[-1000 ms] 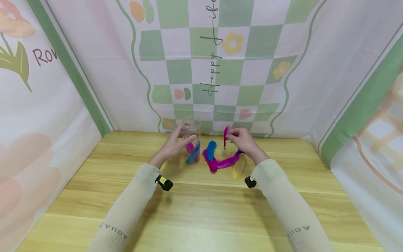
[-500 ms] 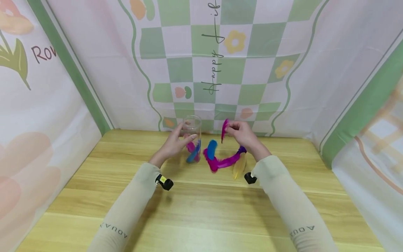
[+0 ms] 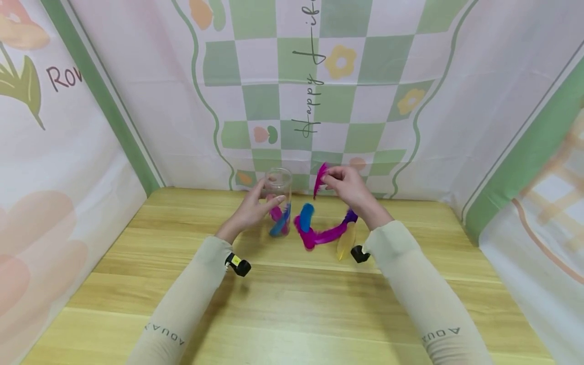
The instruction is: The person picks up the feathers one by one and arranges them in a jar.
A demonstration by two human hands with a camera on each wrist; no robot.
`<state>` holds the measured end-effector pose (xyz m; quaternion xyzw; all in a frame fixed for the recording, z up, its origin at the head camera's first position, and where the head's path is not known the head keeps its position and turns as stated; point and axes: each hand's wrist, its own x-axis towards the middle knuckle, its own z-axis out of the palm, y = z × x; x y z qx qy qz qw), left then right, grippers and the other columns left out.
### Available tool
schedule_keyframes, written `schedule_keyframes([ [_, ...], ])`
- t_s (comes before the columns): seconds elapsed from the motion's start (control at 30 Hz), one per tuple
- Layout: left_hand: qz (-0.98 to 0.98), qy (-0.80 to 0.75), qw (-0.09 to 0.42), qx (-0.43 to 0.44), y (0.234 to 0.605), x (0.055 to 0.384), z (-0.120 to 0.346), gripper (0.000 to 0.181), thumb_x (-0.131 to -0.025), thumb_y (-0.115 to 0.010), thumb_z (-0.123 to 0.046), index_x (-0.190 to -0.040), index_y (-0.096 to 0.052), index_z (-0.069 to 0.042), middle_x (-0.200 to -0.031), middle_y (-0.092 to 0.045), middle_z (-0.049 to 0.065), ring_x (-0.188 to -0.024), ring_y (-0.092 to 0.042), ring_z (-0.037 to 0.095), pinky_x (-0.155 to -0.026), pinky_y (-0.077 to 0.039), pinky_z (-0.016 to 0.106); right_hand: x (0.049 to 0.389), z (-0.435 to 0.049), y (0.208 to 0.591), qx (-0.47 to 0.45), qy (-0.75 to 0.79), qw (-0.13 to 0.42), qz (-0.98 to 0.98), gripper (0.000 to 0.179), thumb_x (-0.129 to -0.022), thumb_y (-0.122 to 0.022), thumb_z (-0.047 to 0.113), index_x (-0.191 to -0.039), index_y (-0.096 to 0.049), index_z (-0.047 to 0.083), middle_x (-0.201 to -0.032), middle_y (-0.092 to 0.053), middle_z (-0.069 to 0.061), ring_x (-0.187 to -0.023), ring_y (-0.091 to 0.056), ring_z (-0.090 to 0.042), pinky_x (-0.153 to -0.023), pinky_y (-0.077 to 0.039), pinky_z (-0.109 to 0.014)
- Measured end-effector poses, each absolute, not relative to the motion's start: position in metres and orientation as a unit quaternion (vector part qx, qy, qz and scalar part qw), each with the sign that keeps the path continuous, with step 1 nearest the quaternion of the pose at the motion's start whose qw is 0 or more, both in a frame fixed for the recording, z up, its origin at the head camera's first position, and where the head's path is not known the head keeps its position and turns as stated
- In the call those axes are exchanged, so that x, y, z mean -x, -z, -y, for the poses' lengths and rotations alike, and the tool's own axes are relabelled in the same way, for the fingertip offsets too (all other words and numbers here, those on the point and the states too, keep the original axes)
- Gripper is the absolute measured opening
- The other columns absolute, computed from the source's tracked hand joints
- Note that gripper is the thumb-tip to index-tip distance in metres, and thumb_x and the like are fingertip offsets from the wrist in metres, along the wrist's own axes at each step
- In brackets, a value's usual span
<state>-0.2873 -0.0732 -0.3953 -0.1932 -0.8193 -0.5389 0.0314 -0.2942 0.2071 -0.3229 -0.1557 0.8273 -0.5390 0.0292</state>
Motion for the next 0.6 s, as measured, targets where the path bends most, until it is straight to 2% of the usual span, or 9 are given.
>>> schedule_keyframes([
  [0.1, 0.821, 0.537, 0.031, 0.190, 0.395, 0.286, 0.073, 0.065, -0.098, -0.068, -0.047, -0.152, -0.040, -0.022, -0.139, -0.055, 0.004, -0.133, -0.051, 0.024, -0.112, -0.043, 0.047, 0.293, -0.203, 0.317, 0.159, 0.535, 0.023, -0.830, 0.035, -0.108, -0.052, 0.019, -0.125, -0.061, -0.011, -0.117, -0.066, -0.015, -0.097, -0.068, -0.017, -0.096, -0.053, -0.029],
  [0.2, 0.822, 0.537, 0.032, 0.189, 0.395, 0.286, 0.073, 0.066, -0.098, -0.067, -0.047, -0.152, -0.040, -0.020, -0.140, -0.055, 0.005, -0.134, -0.050, 0.025, -0.112, -0.043, 0.048, 0.292, -0.199, 0.311, 0.160, 0.534, 0.021, -0.830, 0.036, -0.108, -0.053, 0.020, -0.125, -0.061, -0.011, -0.118, -0.067, -0.015, -0.098, -0.068, -0.018, -0.104, -0.049, -0.040],
  [0.3, 0.821, 0.538, 0.032, 0.191, 0.396, 0.286, 0.074, 0.068, -0.098, -0.067, -0.047, -0.153, -0.040, -0.017, -0.140, -0.055, 0.005, -0.134, -0.050, 0.025, -0.112, -0.043, 0.049, 0.290, -0.195, 0.306, 0.159, 0.540, 0.026, -0.826, 0.035, -0.108, -0.054, 0.019, -0.125, -0.060, -0.011, -0.116, -0.069, -0.010, -0.098, -0.068, -0.017, -0.109, -0.045, -0.046],
  [0.43, 0.821, 0.536, 0.034, 0.192, 0.397, 0.287, 0.073, 0.065, -0.098, -0.067, -0.047, -0.151, -0.042, -0.019, -0.138, -0.057, 0.004, -0.133, -0.051, 0.024, -0.112, -0.043, 0.048, 0.290, -0.189, 0.298, 0.155, 0.553, 0.021, -0.819, 0.033, -0.107, -0.056, 0.018, -0.124, -0.061, -0.010, -0.109, -0.070, -0.003, -0.098, -0.069, -0.018, -0.109, -0.047, -0.044],
  [0.6, 0.818, 0.540, 0.032, 0.193, 0.397, 0.289, 0.072, 0.060, -0.098, -0.067, -0.048, -0.148, -0.043, -0.025, -0.137, -0.057, 0.002, -0.132, -0.052, 0.022, -0.113, -0.043, 0.047, 0.288, -0.179, 0.283, 0.145, 0.558, 0.002, -0.817, 0.031, -0.106, -0.059, 0.020, -0.122, -0.067, -0.005, -0.106, -0.072, -0.002, -0.099, -0.069, -0.021, -0.103, -0.052, -0.037],
])
